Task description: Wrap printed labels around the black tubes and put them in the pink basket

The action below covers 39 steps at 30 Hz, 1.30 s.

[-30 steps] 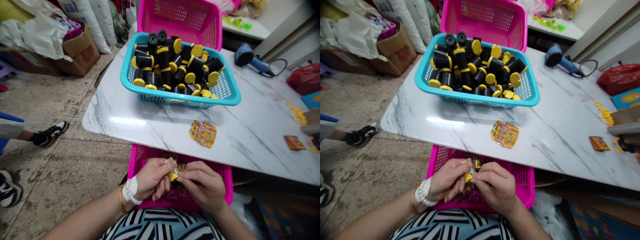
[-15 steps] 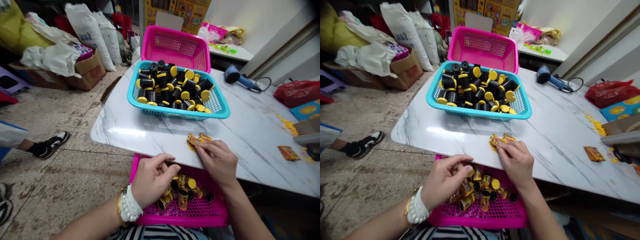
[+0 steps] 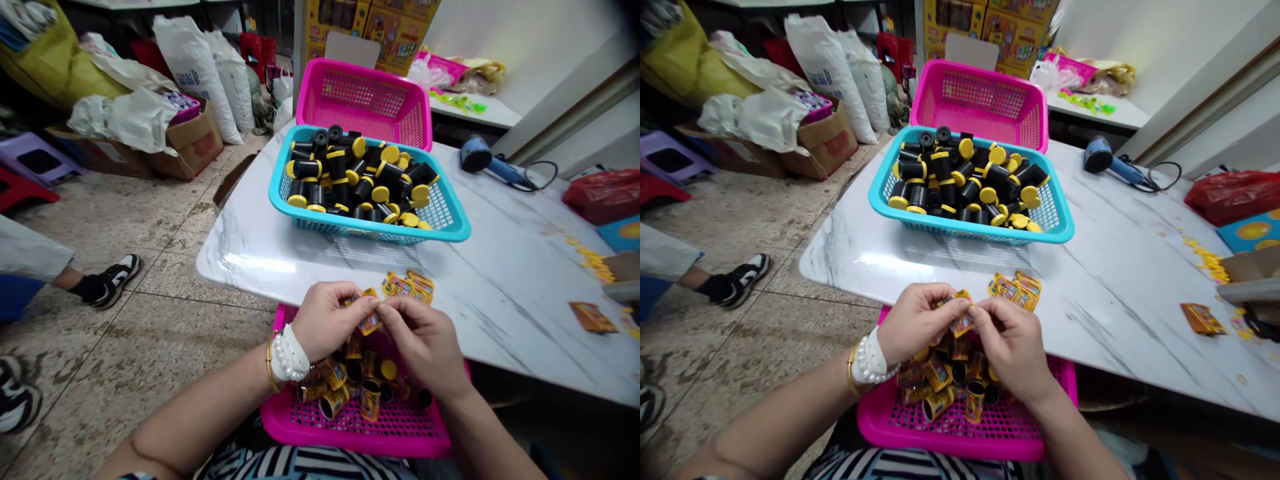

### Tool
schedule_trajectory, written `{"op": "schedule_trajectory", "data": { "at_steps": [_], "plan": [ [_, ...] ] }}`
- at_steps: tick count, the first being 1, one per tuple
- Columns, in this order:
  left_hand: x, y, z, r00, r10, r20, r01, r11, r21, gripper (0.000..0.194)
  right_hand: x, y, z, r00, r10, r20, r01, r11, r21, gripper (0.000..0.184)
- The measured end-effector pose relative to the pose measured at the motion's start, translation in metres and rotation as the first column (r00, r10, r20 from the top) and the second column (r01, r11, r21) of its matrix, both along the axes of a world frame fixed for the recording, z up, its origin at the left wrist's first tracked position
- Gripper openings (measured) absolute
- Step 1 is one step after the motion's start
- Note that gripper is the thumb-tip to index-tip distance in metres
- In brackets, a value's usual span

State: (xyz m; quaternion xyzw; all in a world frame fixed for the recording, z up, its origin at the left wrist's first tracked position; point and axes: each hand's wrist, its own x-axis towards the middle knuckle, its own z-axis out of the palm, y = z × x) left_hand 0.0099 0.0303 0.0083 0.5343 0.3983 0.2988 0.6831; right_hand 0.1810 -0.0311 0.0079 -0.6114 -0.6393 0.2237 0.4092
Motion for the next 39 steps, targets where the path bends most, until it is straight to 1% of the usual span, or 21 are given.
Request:
{"op": "schedule_trajectory", "data": {
  "at_steps": [2, 4, 6, 10, 12, 16, 18, 20, 21, 22, 23, 24, 26, 27, 28, 30, 31, 34, 35, 37, 39],
  "plan": [
    [-0.001, -0.008, -0.002, 0.987, 0.154, 0.047, -0.153, 0.988, -0.024, 0.03, -0.006, 0.002, -0.002, 0.992, -0.114, 0.051, 0.108, 0.988, 0.11, 0.028],
    [-0.003, -0.018, -0.003, 0.959, 0.271, 0.08, -0.269, 0.963, -0.03, 0.033, -0.011, 0.0, -0.004, 0.971, -0.233, 0.059, 0.216, 0.954, 0.207, 0.028],
    [-0.005, -0.028, -0.003, 0.954, 0.287, 0.085, -0.288, 0.958, -0.007, 0.037, -0.015, -0.005, -0.007, 0.963, -0.266, 0.044, 0.248, 0.938, 0.243, 0.028],
    [-0.004, -0.039, -0.002, 0.949, 0.301, 0.094, -0.305, 0.952, 0.033, 0.038, -0.017, -0.014, -0.011, 0.964, -0.263, 0.018, 0.248, 0.927, 0.28, 0.022],
    [-0.002, -0.039, -0.001, 0.94, 0.326, 0.102, -0.333, 0.941, 0.059, 0.034, -0.016, -0.015, -0.012, 0.97, -0.238, 0.042, 0.213, 0.925, 0.316, 0.019],
    [-0.002, -0.033, 0.003, 0.923, 0.361, 0.131, -0.375, 0.922, 0.101, 0.02, -0.019, -0.014, -0.013, 0.976, -0.129, 0.175, 0.053, 0.922, 0.383, 0.017],
    [-0.004, -0.029, 0.003, 0.925, 0.36, 0.123, -0.367, 0.929, 0.046, 0.017, -0.022, -0.011, -0.011, 0.974, -0.081, 0.211, -0.008, 0.92, 0.391, 0.016],
    [-0.007, -0.025, 0.002, 0.944, 0.316, 0.094, -0.312, 0.948, -0.059, 0.019, -0.024, -0.007, -0.007, 0.974, -0.012, 0.228, -0.076, 0.923, 0.377, 0.017],
    [-0.009, -0.023, 0.002, 0.95, 0.301, 0.083, -0.294, 0.952, -0.09, 0.02, -0.024, -0.004, -0.003, 0.972, 0.026, 0.233, -0.113, 0.922, 0.37, 0.017],
    [-0.011, -0.021, 0.001, 0.95, 0.304, 0.075, -0.298, 0.951, -0.085, 0.021, -0.022, 0.0, 0.001, 0.969, 0.059, 0.241, -0.147, 0.921, 0.362, 0.018],
    [-0.013, -0.019, 0.001, 0.941, 0.33, 0.069, -0.328, 0.944, -0.043, 0.02, -0.02, 0.005, 0.006, 0.965, 0.079, 0.252, -0.168, 0.919, 0.357, 0.018],
    [-0.015, -0.017, 0.0, 0.925, 0.375, 0.066, -0.377, 0.926, 0.025, 0.02, -0.016, 0.011, 0.011, 0.961, 0.079, 0.265, -0.173, 0.919, 0.355, 0.018],
    [-0.017, -0.014, 0.0, 0.889, 0.452, 0.069, -0.457, 0.874, 0.163, 0.023, -0.004, 0.03, 0.022, 0.952, 0.016, 0.307, -0.137, 0.917, 0.374, 0.02],
    [-0.018, -0.013, 0.0, 0.884, 0.464, 0.066, -0.467, 0.862, 0.195, 0.024, 0.003, 0.042, 0.027, 0.941, -0.042, 0.335, -0.103, 0.909, 0.404, 0.022],
    [-0.018, -0.011, 0.0, 0.886, 0.46, 0.055, -0.461, 0.864, 0.201, 0.023, 0.009, 0.056, 0.033, 0.924, -0.108, 0.367, -0.07, 0.895, 0.44, 0.023],
    [-0.018, -0.008, 0.0, 0.9, 0.436, 0.022, -0.433, 0.887, 0.158, 0.021, 0.021, 0.087, 0.043, 0.872, -0.238, 0.429, -0.017, 0.859, 0.512, 0.025],
    [-0.017, -0.006, 0.001, 0.904, 0.428, 0.007, -0.426, 0.897, 0.121, 0.019, 0.026, 0.103, 0.047, 0.839, -0.287, 0.462, 0.004, 0.853, 0.522, 0.026],
    [-0.017, -0.001, 0.002, 0.912, 0.41, 0.003, -0.41, 0.912, -0.008, 0.02, 0.034, 0.15, 0.061, 0.699, -0.397, 0.595, 0.124, 0.887, 0.446, 0.024],
    [-0.017, 0.0, 0.003, 0.916, 0.402, 0.014, -0.401, 0.915, -0.043, 0.021, 0.035, 0.164, 0.065, 0.643, -0.405, 0.65, 0.162, 0.902, 0.401, 0.025],
    [-0.019, 0.001, 0.006, 0.925, 0.378, 0.038, -0.374, 0.923, -0.09, 0.02, 0.035, 0.186, 0.071, 0.566, -0.348, 0.747, 0.183, 0.937, 0.298, 0.03],
    [-0.021, 0.001, 0.007, 0.933, 0.353, 0.073, -0.343, 0.932, -0.12, 0.02, 0.036, 0.201, 0.076, 0.549, -0.273, 0.79, 0.156, 0.962, 0.225, 0.039]
  ]
}}
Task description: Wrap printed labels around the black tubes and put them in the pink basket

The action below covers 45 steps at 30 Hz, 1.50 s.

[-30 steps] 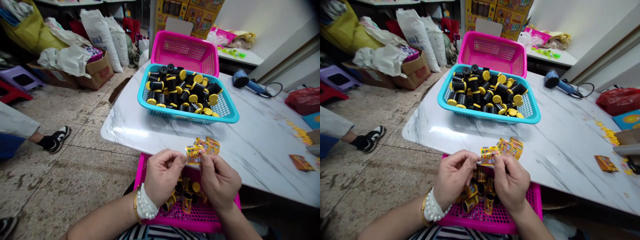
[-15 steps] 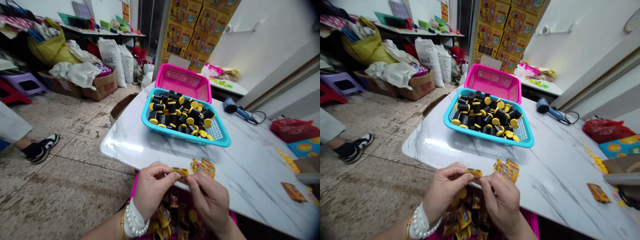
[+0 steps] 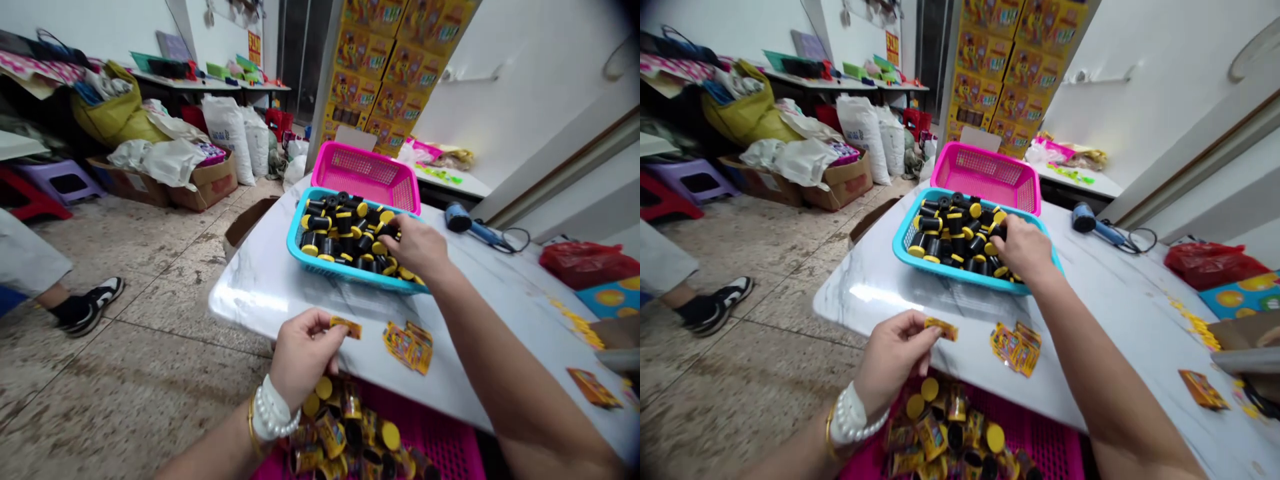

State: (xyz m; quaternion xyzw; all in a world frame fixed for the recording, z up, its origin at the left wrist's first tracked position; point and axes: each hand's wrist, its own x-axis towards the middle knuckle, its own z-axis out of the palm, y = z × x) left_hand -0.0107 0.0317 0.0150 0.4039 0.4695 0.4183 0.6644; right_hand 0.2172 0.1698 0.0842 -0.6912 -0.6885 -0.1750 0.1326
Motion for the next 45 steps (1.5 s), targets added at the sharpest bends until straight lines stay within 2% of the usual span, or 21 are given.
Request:
{"op": "schedule_trajectory", "data": {
  "at_steps": [3, 5, 7, 8, 10, 12, 13, 14, 16, 19, 22, 24, 28, 31, 35, 38, 40, 43, 45],
  "plan": [
    [-0.003, 0.0, -0.003, 0.992, -0.038, 0.124, 0.046, 0.997, -0.064, 0.022, 0.005, 0.004, 0.006, 0.998, 0.055, -0.021, -0.056, 0.996, -0.066, 0.057],
    [-0.005, 0.001, -0.007, 0.977, -0.061, 0.205, 0.09, 0.987, -0.134, 0.025, 0.009, -0.012, 0.008, 0.988, 0.123, -0.09, -0.131, 0.988, -0.087, 0.057],
    [-0.006, 0.002, -0.01, 0.963, -0.075, 0.259, 0.125, 0.976, -0.18, 0.027, 0.01, -0.042, 0.009, 0.913, 0.238, -0.331, -0.264, 0.964, -0.034, 0.049],
    [-0.007, 0.002, -0.011, 0.957, -0.082, 0.277, 0.14, 0.97, -0.196, 0.026, 0.009, -0.062, 0.008, 0.813, 0.282, -0.51, -0.33, 0.944, -0.003, 0.045],
    [-0.006, 0.004, -0.011, 0.947, -0.088, 0.31, 0.166, 0.958, -0.235, 0.023, 0.003, -0.105, 0.0, 0.507, 0.256, -0.823, -0.406, 0.913, 0.035, 0.036],
    [-0.003, 0.005, -0.009, 0.934, -0.084, 0.348, 0.192, 0.938, -0.288, 0.02, -0.006, -0.146, -0.013, 0.221, 0.168, -0.961, -0.374, 0.924, 0.076, 0.033],
    [0.0, 0.006, -0.007, 0.927, -0.075, 0.369, 0.199, 0.928, -0.313, 0.019, -0.01, -0.162, -0.021, 0.114, 0.131, -0.985, -0.363, 0.928, 0.081, 0.038],
    [0.003, 0.006, -0.005, 0.919, -0.063, 0.389, 0.204, 0.92, -0.334, 0.018, -0.015, -0.175, -0.03, 0.048, 0.106, -0.993, -0.339, 0.937, 0.084, 0.044],
    [0.009, 0.007, -0.003, 0.903, -0.057, 0.425, 0.225, 0.907, -0.356, 0.017, -0.022, -0.192, -0.047, -0.022, 0.102, -0.995, -0.274, 0.956, 0.104, 0.049],
    [0.018, 0.006, -0.001, 0.878, -0.084, 0.471, 0.278, 0.891, -0.358, 0.018, -0.027, -0.199, -0.067, -0.029, 0.181, -0.983, -0.198, 0.963, 0.183, 0.037],
    [0.024, 0.005, -0.002, 0.852, -0.085, 0.516, 0.3, 0.888, -0.349, 0.019, -0.029, -0.198, -0.075, 0.023, 0.207, -0.978, -0.207, 0.958, 0.198, 0.034],
    [0.025, 0.004, -0.004, 0.84, -0.087, 0.535, 0.311, 0.886, -0.345, 0.019, -0.03, -0.197, -0.076, 0.101, 0.19, -0.976, -0.176, 0.969, 0.171, 0.032],
    [0.025, 0.004, -0.008, 0.848, -0.105, 0.519, 0.317, 0.885, -0.34, 0.018, -0.034, -0.2, -0.075, 0.322, 0.209, -0.923, -0.071, 0.978, 0.197, 0.033],
    [0.025, 0.005, -0.01, 0.842, -0.091, 0.532, 0.305, 0.893, -0.33, 0.019, -0.036, -0.205, -0.075, 0.394, 0.265, -0.88, -0.148, 0.963, 0.224, 0.036],
    [0.024, 0.006, -0.009, 0.827, -0.086, 0.555, 0.316, 0.889, -0.333, 0.02, -0.039, -0.208, -0.073, 0.443, 0.306, -0.843, -0.248, 0.945, 0.213, 0.034],
    [0.021, 0.005, -0.009, 0.839, -0.115, 0.531, 0.325, 0.889, -0.321, 0.021, -0.042, -0.207, -0.075, 0.481, 0.326, -0.814, -0.193, 0.945, 0.265, 0.037],
    [0.019, 0.003, -0.01, 0.853, -0.143, 0.501, 0.325, 0.898, -0.298, 0.024, -0.045, -0.206, -0.077, 0.467, 0.342, -0.816, -0.157, 0.94, 0.304, 0.041],
    [0.017, 0.001, -0.012, 0.866, -0.173, 0.469, 0.329, 0.903, -0.276, 0.028, -0.046, -0.207, -0.081, 0.392, 0.313, -0.865, -0.194, 0.947, 0.254, 0.04],
    [0.016, -0.001, -0.013, 0.869, -0.178, 0.461, 0.329, 0.904, -0.273, 0.029, -0.043, -0.208, -0.085, 0.407, 0.297, -0.864, -0.18, 0.953, 0.243, 0.038]
  ]
}}
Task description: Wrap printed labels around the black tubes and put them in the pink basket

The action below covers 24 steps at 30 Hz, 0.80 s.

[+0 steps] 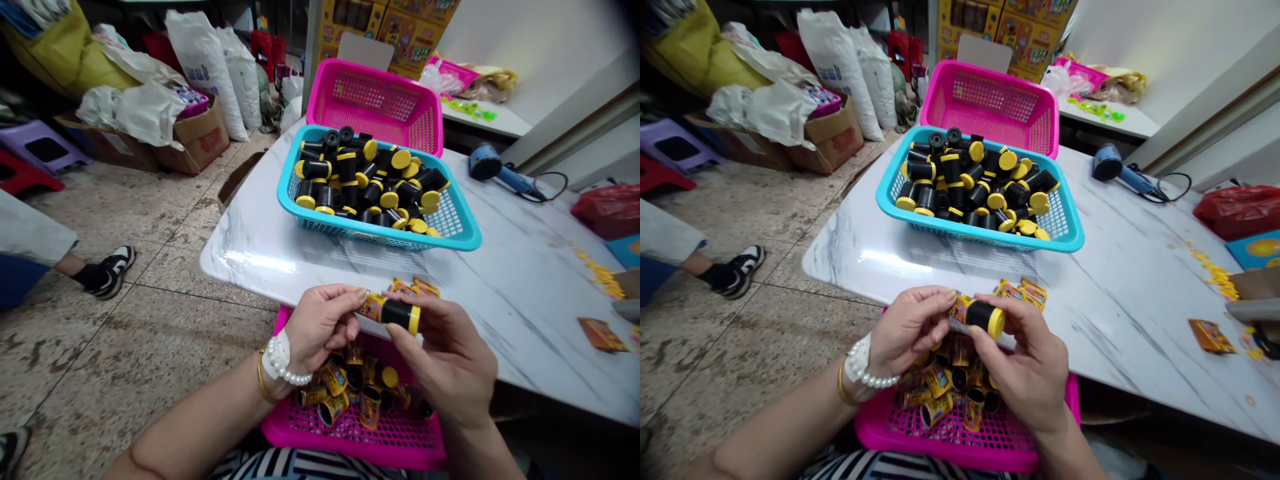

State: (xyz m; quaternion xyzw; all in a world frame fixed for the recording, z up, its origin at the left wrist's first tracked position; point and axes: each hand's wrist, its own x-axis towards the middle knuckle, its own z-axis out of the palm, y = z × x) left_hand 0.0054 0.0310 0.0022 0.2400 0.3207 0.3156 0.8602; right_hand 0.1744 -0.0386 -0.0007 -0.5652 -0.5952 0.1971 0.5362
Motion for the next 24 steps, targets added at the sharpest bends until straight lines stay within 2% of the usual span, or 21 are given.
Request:
{"op": "schedule_trajectory", "data": {
  "at_steps": [3, 5, 10, 13, 15, 16, 18, 20, 24],
  "plan": [
    [0.001, -0.001, 0.0, 1.0, -0.012, -0.018, 0.012, 1.0, 0.021, 0.031, 0.005, -0.002, -0.004, 0.992, -0.122, 0.034, 0.12, 0.99, 0.07, 0.038],
    [0.003, -0.002, 0.0, 0.999, -0.023, -0.041, 0.025, 0.999, 0.048, 0.031, 0.005, -0.001, -0.003, 0.988, -0.151, 0.012, 0.15, 0.987, 0.055, 0.036],
    [0.006, -0.003, -0.001, 0.999, -0.013, -0.048, 0.018, 0.996, 0.089, 0.034, 0.001, -0.001, 0.002, 0.995, -0.059, -0.075, 0.057, 0.998, -0.03, 0.032],
    [0.003, -0.002, 0.001, 0.994, 0.066, -0.09, -0.054, 0.99, 0.127, 0.036, 0.001, -0.004, 0.0, 0.996, -0.067, -0.061, 0.068, 0.998, 0.012, 0.037],
    [0.0, -0.002, 0.004, 0.982, 0.138, -0.133, -0.108, 0.972, 0.208, 0.041, 0.002, -0.005, -0.004, 0.994, -0.084, -0.075, 0.087, 0.995, 0.048, 0.041],
    [-0.002, -0.001, 0.005, 0.98, 0.135, -0.143, -0.095, 0.962, 0.254, 0.048, 0.002, -0.006, -0.006, 0.993, -0.079, -0.082, 0.084, 0.995, 0.055, 0.042],
    [-0.004, 0.0, 0.006, 0.988, 0.03, -0.151, 0.02, 0.948, 0.318, 0.054, 0.004, -0.005, -0.008, 0.997, -0.045, -0.067, 0.048, 0.998, 0.048, 0.044],
    [-0.005, 0.001, 0.005, 0.985, -0.075, -0.154, 0.123, 0.937, 0.327, 0.047, 0.006, -0.004, -0.007, 1.0, 0.0, -0.008, 0.0, 1.0, 0.019, 0.045],
    [-0.001, 0.0, 0.003, 0.985, -0.091, -0.148, 0.133, 0.943, 0.306, 0.04, 0.011, -0.006, 0.0, 0.996, 0.027, 0.088, -0.025, 0.999, -0.032, 0.045]
  ]
}}
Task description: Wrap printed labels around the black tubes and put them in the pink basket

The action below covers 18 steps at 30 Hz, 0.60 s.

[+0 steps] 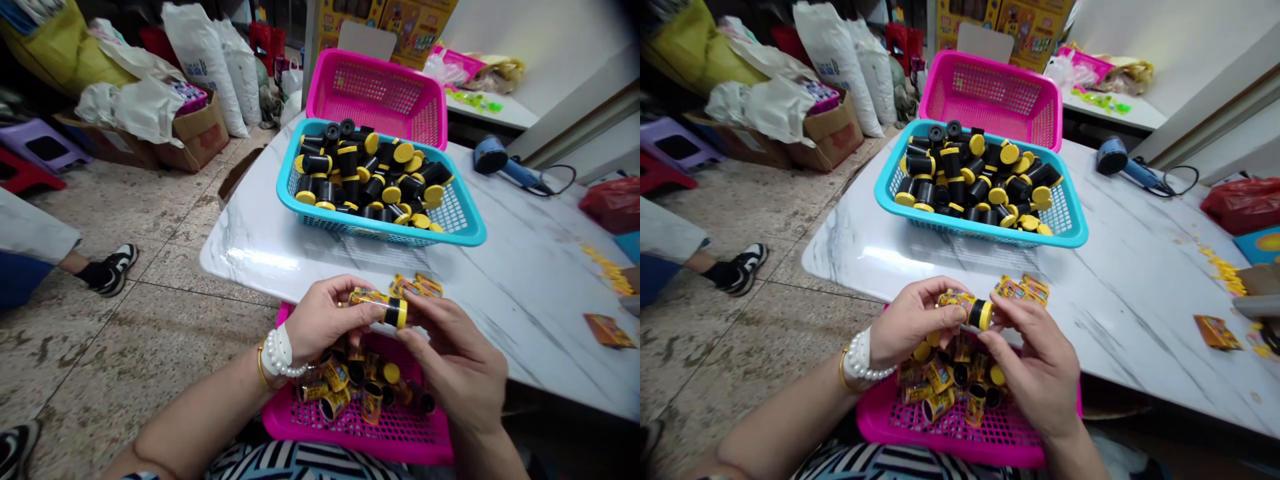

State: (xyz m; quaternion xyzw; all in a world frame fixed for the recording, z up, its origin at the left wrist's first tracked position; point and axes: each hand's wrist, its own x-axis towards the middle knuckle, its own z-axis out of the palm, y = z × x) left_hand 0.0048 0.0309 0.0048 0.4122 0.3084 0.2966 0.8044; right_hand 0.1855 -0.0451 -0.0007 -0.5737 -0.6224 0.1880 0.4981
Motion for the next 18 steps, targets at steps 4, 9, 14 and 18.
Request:
{"op": "schedule_trajectory", "data": {
  "at_steps": [4, 9, 14, 18],
  "plan": [
    [0.006, -0.003, 0.004, 0.997, -0.074, 0.026, 0.075, 0.997, -0.013, 0.046, 0.006, -0.003, 0.003, 0.996, 0.062, 0.058, -0.063, 0.998, 0.006, 0.04],
    [0.003, -0.006, 0.003, 0.994, -0.103, -0.021, 0.104, 0.994, 0.02, 0.052, 0.014, -0.004, -0.001, 0.983, 0.044, 0.18, -0.057, 0.996, 0.068, 0.049],
    [0.0, -0.008, 0.001, 0.999, -0.05, 0.02, 0.05, 0.999, 0.015, 0.036, 0.007, -0.009, -0.004, 0.983, 0.022, 0.18, -0.039, 0.995, 0.092, 0.054],
    [0.001, -0.011, 0.003, 1.0, -0.016, 0.001, 0.016, 0.998, 0.063, 0.029, -0.001, -0.012, -0.007, 0.997, -0.035, 0.065, 0.033, 0.999, 0.034, 0.043]
  ]
}}
